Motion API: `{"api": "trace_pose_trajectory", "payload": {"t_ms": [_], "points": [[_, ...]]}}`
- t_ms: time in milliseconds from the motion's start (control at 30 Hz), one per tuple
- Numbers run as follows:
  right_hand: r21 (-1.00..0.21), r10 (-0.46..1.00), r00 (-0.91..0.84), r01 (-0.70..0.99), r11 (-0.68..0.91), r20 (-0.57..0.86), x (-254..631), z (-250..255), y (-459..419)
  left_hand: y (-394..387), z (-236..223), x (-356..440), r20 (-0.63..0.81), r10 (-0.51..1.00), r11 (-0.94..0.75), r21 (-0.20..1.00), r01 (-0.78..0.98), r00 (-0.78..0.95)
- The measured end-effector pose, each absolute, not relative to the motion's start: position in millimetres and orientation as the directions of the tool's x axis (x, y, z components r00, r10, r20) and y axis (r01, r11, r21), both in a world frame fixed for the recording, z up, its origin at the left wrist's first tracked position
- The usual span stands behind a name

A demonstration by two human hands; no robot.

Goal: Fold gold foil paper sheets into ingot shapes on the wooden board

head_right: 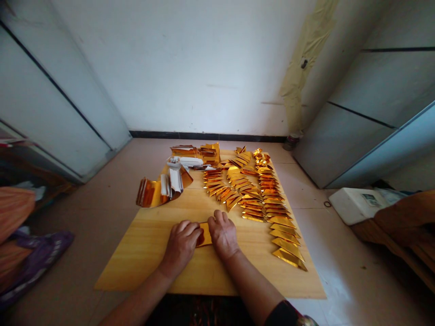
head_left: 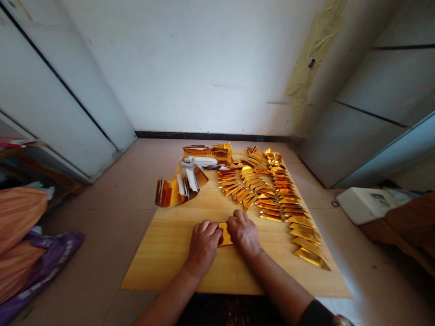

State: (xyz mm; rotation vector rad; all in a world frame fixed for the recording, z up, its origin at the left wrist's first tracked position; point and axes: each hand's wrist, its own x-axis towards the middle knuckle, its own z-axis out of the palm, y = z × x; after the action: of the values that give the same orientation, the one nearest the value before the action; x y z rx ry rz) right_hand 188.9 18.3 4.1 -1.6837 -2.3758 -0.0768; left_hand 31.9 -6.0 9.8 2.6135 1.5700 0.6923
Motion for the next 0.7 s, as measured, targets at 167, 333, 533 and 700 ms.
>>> {"api": "trace_pose_trajectory", "payload": {"t_ms": [167, 333, 533, 700], "points": [[-0.075, 0.904, -0.389, 0.91, 0.407, 0.177, 194, 1, 23, -9, 10, 28, 0.359, 0.839, -0.495, 0.192, 0.847, 0.409], [-0.13, 0.912, -0.371, 0.909, 0.395, 0.178, 211, 3, 26, -11, 7, 19, 0.335, 0.84, -0.503, 0.186, 0.844, 0.427], [-0.52, 0.922, -0.144, 0.79, 0.326, 0.359, 214, 33, 18, -12, 5, 14, 0.329, 0.83, -0.527, 0.198, 0.827, 0.45], [-0.743, 0.946, -0.284, 0.598, 0.302, 0.156, 182, 39, 4, -11, 8, 15, 0.294, 0.854, -0.5, 0.23, 0.835, 0.43]]}}
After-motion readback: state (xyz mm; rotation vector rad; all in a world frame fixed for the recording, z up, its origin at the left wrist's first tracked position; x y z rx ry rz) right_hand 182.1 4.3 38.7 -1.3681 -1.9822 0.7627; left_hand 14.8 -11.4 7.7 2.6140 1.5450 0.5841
